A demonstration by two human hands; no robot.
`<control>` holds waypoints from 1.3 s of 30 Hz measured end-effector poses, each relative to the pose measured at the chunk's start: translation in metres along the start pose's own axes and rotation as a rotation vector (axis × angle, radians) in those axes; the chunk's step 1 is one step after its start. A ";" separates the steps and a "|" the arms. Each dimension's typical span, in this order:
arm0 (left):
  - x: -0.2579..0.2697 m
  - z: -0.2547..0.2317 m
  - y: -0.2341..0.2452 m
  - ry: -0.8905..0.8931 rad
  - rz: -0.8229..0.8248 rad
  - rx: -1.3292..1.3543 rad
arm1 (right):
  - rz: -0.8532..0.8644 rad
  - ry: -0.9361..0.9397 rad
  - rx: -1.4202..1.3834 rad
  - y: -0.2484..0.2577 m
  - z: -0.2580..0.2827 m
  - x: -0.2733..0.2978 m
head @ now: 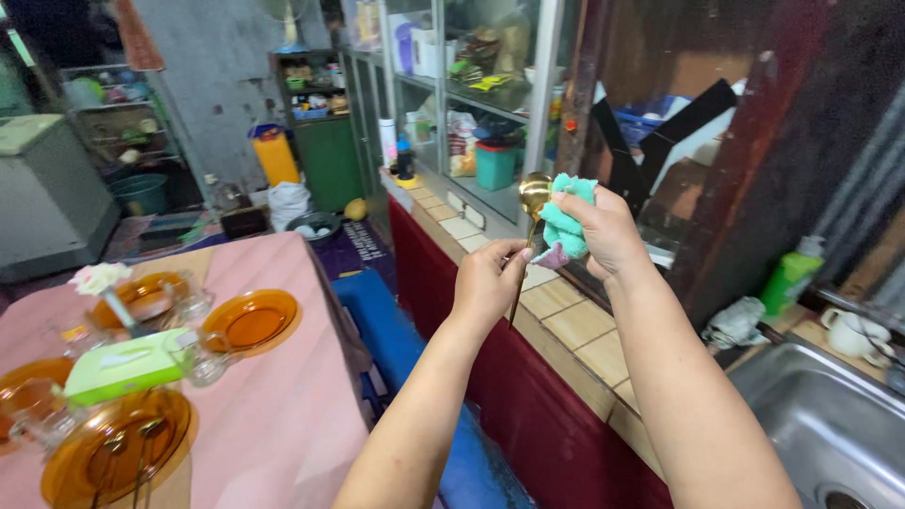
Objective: The person wipes forks, spoons, and chopsticks with a cloth and places them on plates at a dining table. The person also retrieves additional utensils from a dish rack and continues wiping and arranging them on the table.
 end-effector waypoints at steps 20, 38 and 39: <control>-0.044 0.132 0.066 0.096 -0.121 -0.269 | 0.210 -0.164 0.026 -0.072 -0.152 -0.101; -0.060 0.239 0.111 0.265 -0.274 -0.417 | 0.411 -0.245 0.228 -0.109 -0.319 -0.182; -0.068 0.242 0.116 0.236 -0.297 -0.441 | 0.435 -0.250 0.223 -0.120 -0.323 -0.189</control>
Point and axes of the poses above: each hand's wrist, its own x-axis away from the middle knuckle, its own y-axis out of the back of the hand, z = x × y, the point moved 3 cm from there along -x, towards the middle knuckle, and after that the axes turned 15 degrees about -x, right-handed, at the moved point
